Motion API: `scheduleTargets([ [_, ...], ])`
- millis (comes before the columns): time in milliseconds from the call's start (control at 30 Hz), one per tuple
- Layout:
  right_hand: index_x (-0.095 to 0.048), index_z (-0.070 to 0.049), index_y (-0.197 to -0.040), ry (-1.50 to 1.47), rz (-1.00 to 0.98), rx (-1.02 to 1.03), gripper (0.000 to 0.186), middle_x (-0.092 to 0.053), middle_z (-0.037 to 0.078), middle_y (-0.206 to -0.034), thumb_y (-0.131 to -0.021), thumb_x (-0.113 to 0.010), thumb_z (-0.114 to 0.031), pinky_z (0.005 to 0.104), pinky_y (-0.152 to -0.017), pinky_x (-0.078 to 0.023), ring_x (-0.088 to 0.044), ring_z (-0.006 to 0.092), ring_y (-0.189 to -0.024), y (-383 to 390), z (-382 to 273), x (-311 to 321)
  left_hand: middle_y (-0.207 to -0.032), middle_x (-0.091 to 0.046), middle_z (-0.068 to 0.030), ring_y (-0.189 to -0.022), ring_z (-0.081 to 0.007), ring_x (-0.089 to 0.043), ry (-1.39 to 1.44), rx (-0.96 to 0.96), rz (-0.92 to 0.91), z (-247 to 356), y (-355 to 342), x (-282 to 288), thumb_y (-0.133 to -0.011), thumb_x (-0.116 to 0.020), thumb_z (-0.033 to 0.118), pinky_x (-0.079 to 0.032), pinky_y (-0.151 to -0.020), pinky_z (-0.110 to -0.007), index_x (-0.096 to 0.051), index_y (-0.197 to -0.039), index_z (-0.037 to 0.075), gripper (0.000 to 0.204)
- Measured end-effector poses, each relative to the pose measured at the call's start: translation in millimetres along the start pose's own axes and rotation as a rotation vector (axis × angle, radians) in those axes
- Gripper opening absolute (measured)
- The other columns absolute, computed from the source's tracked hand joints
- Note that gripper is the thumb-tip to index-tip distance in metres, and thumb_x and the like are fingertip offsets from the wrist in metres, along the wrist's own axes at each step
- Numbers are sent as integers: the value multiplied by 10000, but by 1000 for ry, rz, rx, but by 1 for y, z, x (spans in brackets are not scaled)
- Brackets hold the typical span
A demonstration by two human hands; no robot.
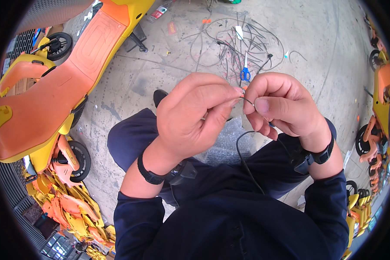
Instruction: The person twists together the ends of two thin electrical wires and slides a small connector over the joint by hand.
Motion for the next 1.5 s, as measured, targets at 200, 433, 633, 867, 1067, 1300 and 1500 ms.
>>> scheduleTargets([
  [200, -643, -20, -987, 107, 22, 137, 127, -640, 18, -724, -941, -560, -104, 170, -488, -412, -535, 37, -564, 4, -11, 1, -849, -636, -105, -657, -155, -603, 16, -12, -9, -1, -3, -3, -773, -670, -68, -470, -541, -231, -666, -925, 13, 173],
  [433, -624, -20, -970, 434, 192, 372, 77, -614, -17, -730, -926, -573, -59, 172, -537, -393, -505, 4, -613, 6, -24, 4, -889, -651, -105, -669, -150, -609, 165, 209, 81, -23, 3, -4, -776, -683, -37, -474, -540, -227, -666, -938, 12, 170],
  [633, -619, -21, -939, 660, 263, 541, 57, -592, -33, -709, -917, -573, -48, 184, -525, -384, -476, 1, -601, 10, -31, 4, -935, -660, -132, -714, -171, -627, -124, -65, 20, 3, -3, -5, -808, -684, -9, -493, -606, -235, -650, -971, -10, 166],
  [867, -621, -15, -917, 907, 368, 643, 69, -595, 50, -719, -851, -608, 2, 248, -528, -434, -540, 130, -573, 13, -38, -2, -789, -677, -110, -636, -194, -639, -376, -108, 32, 5, 5, -12, -739, -701, -34, -501, -550, -264, -686, -959, 2, 223],
  [1067, -627, -19, -906, 1021, 417, 674, 86, -600, 75, -725, -827, -619, 12, 275, -517, -450, -564, 174, -573, 17, -39, -8, -721, -654, -79, -589, -196, -619, -487, -149, 73, 9, 7, -16, -675, -683, -63, -491, -523, -273, -679, -903, 17, 242],
  [1300, -628, -18, -902, 967, 408, 547, 76, -583, 60, -687, -834, -612, 13, 260, -498, -433, -544, 148, -537, 15, -37, -8, -678, -630, -76, -574, -175, -609, -370, -11, 90, 2, 5, -10, -685, -682, -56, -472, -518, -250, -655, -834, 20, 170],
  [1500, -622, -21, -906, 856, 387, 570, 81, -584, 44, -691, -839, -603, 21, 251, -500, -427, -532, 127, -539, 16, -35, -2, -731, -653, -70, -604, -151, -636, -79, 144, 102, -19, 5, -3, -726, -675, -22, -511, -532, -261, -652, -832, 7, 113],
])
Point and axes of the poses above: each hand's wrist, its own y-axis away from the middle knuckle, its own x-axis out of the back of the hand, z = x × y, the point moved 10 cm from there along -y, towards the middle knuckle
